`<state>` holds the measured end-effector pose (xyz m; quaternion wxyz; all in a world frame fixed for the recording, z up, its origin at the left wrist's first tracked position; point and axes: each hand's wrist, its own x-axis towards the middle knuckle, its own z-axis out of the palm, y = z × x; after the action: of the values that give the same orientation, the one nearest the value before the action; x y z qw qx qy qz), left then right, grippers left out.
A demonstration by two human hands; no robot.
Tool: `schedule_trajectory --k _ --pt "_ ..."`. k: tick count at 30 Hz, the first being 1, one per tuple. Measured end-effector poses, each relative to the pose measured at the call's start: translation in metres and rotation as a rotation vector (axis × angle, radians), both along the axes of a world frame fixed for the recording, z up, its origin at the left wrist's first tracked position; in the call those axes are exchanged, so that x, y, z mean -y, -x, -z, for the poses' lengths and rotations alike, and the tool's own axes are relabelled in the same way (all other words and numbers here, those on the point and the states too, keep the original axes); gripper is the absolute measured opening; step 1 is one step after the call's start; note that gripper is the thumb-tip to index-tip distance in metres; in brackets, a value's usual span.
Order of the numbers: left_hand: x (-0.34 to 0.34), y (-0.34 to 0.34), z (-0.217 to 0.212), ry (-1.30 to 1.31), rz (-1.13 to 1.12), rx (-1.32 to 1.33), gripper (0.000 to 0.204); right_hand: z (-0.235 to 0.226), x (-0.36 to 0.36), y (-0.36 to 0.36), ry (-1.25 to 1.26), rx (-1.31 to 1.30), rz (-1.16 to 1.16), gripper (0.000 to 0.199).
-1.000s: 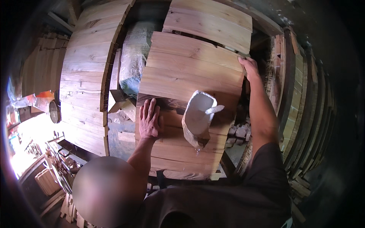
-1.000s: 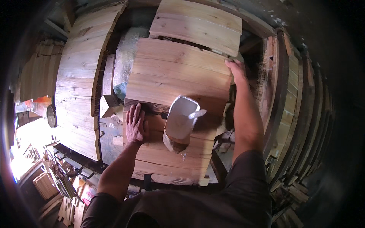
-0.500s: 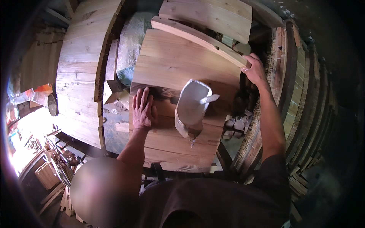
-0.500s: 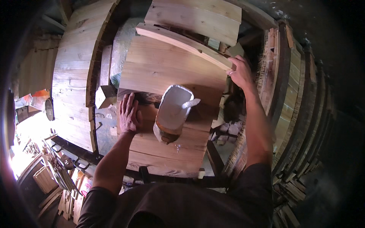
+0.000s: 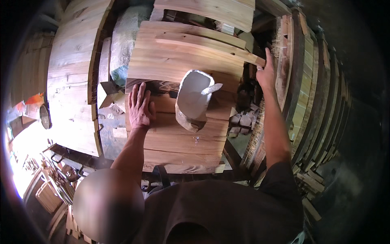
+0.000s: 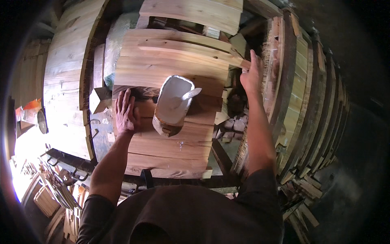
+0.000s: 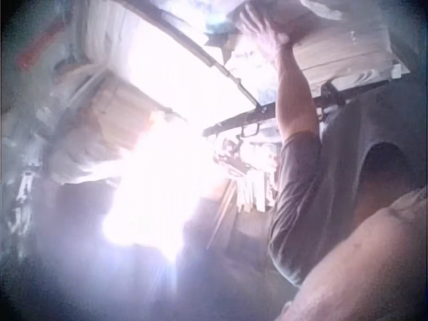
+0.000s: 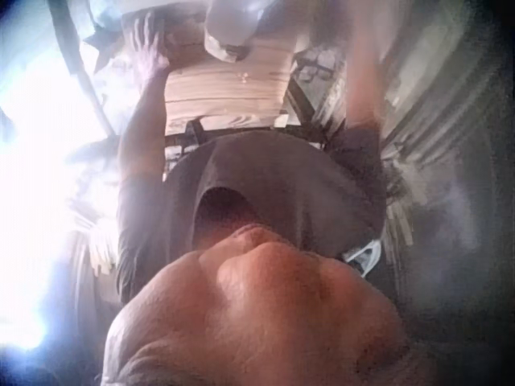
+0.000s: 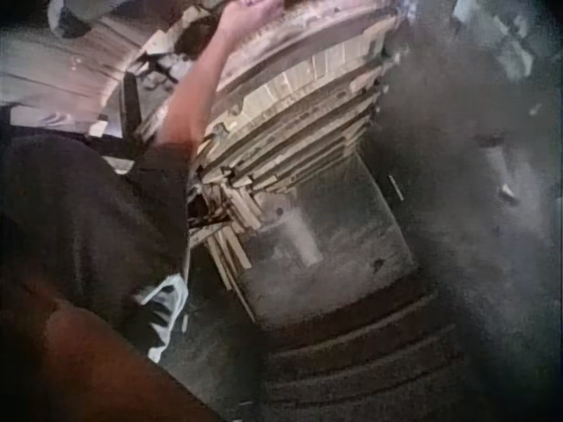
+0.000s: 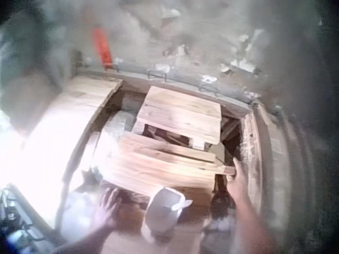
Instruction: The person removes clamps from a wooden frame, then applies glue to the edges of several wooden planks using a brush and places them into the frame. The person continues applying glue and arranging the planks within the frame.
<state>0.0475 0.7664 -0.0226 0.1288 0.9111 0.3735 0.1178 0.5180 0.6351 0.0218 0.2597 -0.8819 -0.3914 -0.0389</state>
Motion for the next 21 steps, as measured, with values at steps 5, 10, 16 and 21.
schedule_trajectory --k 5,10,16,21 --pt "-0.002 0.004 0.012 0.001 -0.022 0.024 0.046 -0.054 0.022 0.090 -0.017 -0.516 -0.298 0.042" --pt "0.000 0.002 0.012 -0.027 -0.020 0.038 0.046 -0.070 0.018 0.147 0.170 -0.639 -0.431 0.046" --pt "-0.001 0.001 0.007 -0.016 -0.015 0.047 0.044 -0.078 0.006 0.150 0.323 -0.160 -0.782 0.030" --pt "-0.001 0.006 0.012 -0.007 -0.024 0.042 0.047 -0.087 -0.001 0.168 0.157 -0.131 -0.754 0.015"
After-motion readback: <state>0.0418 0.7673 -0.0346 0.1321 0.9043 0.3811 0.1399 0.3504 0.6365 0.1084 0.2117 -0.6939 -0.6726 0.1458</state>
